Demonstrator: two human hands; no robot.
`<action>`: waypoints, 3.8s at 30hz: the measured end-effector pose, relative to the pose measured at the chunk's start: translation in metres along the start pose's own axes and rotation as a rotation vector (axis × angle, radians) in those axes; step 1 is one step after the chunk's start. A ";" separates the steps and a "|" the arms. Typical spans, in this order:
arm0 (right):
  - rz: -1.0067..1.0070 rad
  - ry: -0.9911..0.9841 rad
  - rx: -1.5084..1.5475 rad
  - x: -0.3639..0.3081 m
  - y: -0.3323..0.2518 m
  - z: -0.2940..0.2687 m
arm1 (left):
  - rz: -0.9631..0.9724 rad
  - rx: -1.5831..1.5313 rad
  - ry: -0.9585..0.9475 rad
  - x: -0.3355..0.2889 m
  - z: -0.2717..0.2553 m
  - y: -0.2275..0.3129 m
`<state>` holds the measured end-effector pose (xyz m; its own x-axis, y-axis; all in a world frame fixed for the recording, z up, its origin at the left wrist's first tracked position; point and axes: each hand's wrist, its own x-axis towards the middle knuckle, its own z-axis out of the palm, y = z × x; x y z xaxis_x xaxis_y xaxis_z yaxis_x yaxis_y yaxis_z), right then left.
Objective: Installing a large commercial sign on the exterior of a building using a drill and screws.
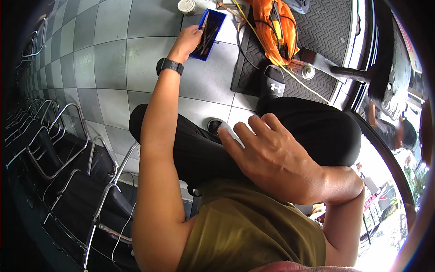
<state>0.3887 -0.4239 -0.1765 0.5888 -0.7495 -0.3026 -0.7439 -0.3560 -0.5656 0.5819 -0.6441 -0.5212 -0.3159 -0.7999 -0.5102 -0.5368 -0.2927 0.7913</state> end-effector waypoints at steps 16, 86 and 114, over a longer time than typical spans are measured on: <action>-0.005 0.065 -0.087 0.007 0.022 0.003 | 0.018 -1.293 -0.445 -0.098 -0.016 0.171; 1.272 0.846 0.972 -0.350 -0.176 -0.063 | -0.420 -0.063 -0.316 -0.544 -0.247 0.313; 0.988 0.691 1.018 -0.043 -0.078 -0.195 | -0.299 -0.267 -0.007 -0.402 -0.421 0.313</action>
<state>0.3601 -0.4722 0.0301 -0.4451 -0.6501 -0.6159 -0.0479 0.7041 -0.7085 0.8701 -0.6349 0.0737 -0.1821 -0.6553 -0.7331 -0.3838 -0.6391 0.6665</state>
